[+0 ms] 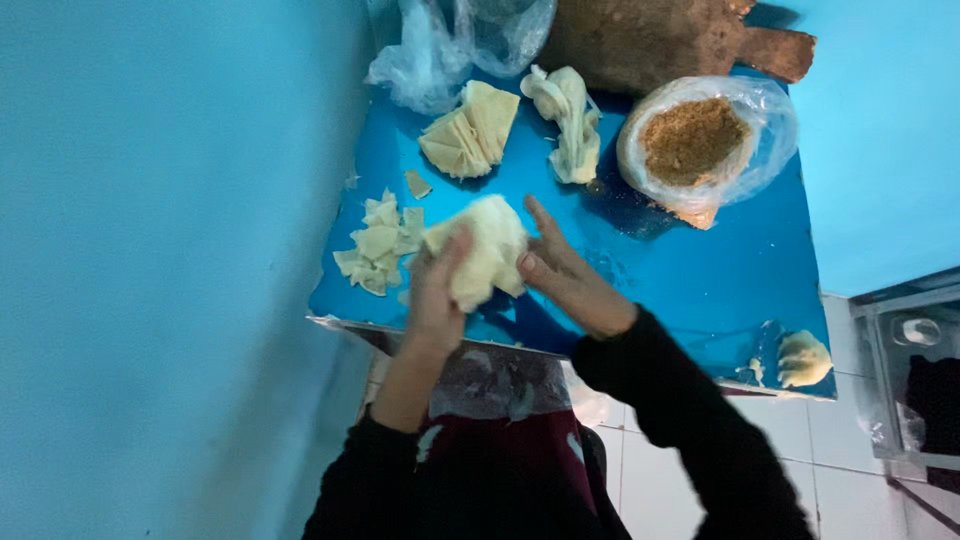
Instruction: The person shapes round dough discs on a wooden board, pressing small pieces of dough onto the discs and folding dough over them. They then cut the stacked dough with a knife into pieces and pinch off small dough bits by hand on the table.
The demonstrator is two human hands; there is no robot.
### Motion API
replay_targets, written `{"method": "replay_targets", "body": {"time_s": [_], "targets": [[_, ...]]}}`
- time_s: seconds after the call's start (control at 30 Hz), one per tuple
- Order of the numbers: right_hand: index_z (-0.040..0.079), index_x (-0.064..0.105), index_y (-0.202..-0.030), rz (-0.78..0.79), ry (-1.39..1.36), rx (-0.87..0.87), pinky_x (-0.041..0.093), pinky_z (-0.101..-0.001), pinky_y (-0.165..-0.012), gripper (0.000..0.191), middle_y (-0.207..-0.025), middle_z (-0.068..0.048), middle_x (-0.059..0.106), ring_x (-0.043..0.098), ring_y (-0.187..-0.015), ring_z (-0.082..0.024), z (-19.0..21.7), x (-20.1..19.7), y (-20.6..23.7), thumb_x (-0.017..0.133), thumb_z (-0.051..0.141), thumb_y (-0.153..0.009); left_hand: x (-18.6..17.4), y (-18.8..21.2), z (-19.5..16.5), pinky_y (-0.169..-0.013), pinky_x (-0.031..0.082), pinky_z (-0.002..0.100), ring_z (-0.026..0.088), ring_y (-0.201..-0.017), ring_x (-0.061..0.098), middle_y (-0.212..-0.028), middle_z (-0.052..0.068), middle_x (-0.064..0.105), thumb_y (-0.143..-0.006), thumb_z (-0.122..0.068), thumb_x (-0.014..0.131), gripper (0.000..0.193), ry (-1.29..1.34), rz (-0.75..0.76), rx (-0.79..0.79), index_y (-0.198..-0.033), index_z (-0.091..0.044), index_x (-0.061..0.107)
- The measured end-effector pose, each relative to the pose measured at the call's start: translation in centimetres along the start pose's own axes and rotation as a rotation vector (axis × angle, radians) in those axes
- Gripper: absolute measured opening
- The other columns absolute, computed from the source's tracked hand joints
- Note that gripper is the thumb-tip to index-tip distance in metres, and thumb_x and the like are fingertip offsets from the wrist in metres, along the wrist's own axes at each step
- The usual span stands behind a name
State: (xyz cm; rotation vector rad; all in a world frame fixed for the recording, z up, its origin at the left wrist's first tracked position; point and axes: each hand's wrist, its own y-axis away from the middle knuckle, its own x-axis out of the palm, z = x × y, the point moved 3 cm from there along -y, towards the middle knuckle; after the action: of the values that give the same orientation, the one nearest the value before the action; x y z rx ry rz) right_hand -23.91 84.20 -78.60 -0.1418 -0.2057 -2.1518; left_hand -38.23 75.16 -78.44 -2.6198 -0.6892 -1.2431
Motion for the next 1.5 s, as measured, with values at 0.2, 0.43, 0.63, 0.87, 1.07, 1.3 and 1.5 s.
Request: {"method": "replay_targets", "body": {"time_s": [0.2, 0.43, 0.63, 0.87, 1.07, 1.3, 1.5], "targets": [[0.002, 0.039, -0.152, -0.124, -0.370, -0.063, 0.051, -0.0380, -0.104, 0.058, -0.141, -0.011, 0.057, 0.061, -0.125, -0.021, -5.9, -0.5, 0.5, 0.060, 0.020, -0.100, 1.4, 2.9, 0.1, -0.103, 0.040, 0.044, 0.025, -0.139, 0.025, -0.144, 0.020, 0.053, -0.105, -0.016, 0.061, 0.054, -0.648, 0.092, 0.495, -0.151, 0.004, 0.041], [0.000, 0.044, -0.145, -0.343, -0.523, -0.173, 0.053, -0.0409, -0.091, 0.055, -0.132, -0.016, 0.061, 0.065, -0.113, -0.026, -5.0, -2.2, 3.4, 0.065, 0.026, -0.102, 1.8, 1.6, -2.7, -0.092, 0.059, 0.041, 0.024, -0.110, 0.069, -0.131, 0.020, 0.061, -0.102, -0.030, 0.068, 0.046, -0.182, 0.019, 0.232, -0.136, -0.002, 0.057], [-0.005, 0.045, -0.147, -0.302, -0.432, -0.292, 0.055, -0.0441, -0.103, 0.061, -0.138, -0.018, 0.061, 0.065, -0.123, -0.030, -1.5, -4.7, 8.5, 0.066, 0.014, -0.093, 2.2, -4.2, -6.6, -0.107, 0.032, 0.061, 0.036, -0.124, 0.054, -0.127, 0.015, 0.061, -0.094, -0.040, 0.075, 0.067, -1.665, -0.099, 0.198, -0.146, -0.011, 0.045], [0.003, 0.043, -0.140, -0.525, -0.250, -0.148, 0.060, -0.0453, -0.086, 0.057, -0.124, -0.019, 0.062, 0.068, -0.107, -0.029, -4.4, -3.9, 8.5, 0.067, 0.012, -0.090, -0.2, 0.2, -2.3, -0.106, 0.033, 0.058, 0.041, -0.133, 0.043, -0.143, 0.019, 0.054, -0.110, -0.033, 0.069, 0.050, -1.696, -0.055, 0.929, -0.149, -0.006, 0.052], [-0.003, 0.042, -0.142, -0.619, 0.716, -0.404, 0.054, -0.0374, -0.091, 0.063, -0.129, -0.016, 0.053, 0.060, -0.115, -0.027, -5.1, -1.3, 7.7, 0.078, 0.013, -0.093, -5.2, 8.4, 2.3, -0.105, 0.040, 0.049, 0.031, -0.122, 0.054, -0.124, 0.010, 0.060, -0.113, -0.029, 0.061, 0.023, -1.561, -0.167, 1.090, -0.117, -0.009, 0.071], [-0.008, 0.054, -0.117, -1.038, 0.329, -0.247, 0.049, -0.0393, -0.075, 0.041, -0.106, -0.027, 0.058, 0.057, -0.088, -0.029, -12.9, -7.9, 21.8, 0.065, 0.029, -0.105, -13.5, 9.6, 2.8, -0.121, 0.035, 0.052, 0.031, -0.141, 0.038, -0.148, 0.019, 0.035, -0.123, -0.045, 0.047, 0.050, -1.347, -0.618, 1.021, -0.143, -0.001, 0.039], [0.018, 0.048, -0.132, -0.975, -0.264, -0.172, 0.062, -0.0417, -0.082, 0.050, -0.115, -0.014, 0.068, 0.074, -0.096, -0.026, -16.5, -12.3, 23.5, 0.049, 0.047, -0.091, -15.7, 2.5, 1.6, -0.123, 0.042, 0.049, 0.033, -0.141, 0.046, -0.149, 0.018, 0.041, -0.119, -0.051, 0.035, 0.061, -0.920, -0.697, 1.006, -0.155, -0.001, 0.034]]}}
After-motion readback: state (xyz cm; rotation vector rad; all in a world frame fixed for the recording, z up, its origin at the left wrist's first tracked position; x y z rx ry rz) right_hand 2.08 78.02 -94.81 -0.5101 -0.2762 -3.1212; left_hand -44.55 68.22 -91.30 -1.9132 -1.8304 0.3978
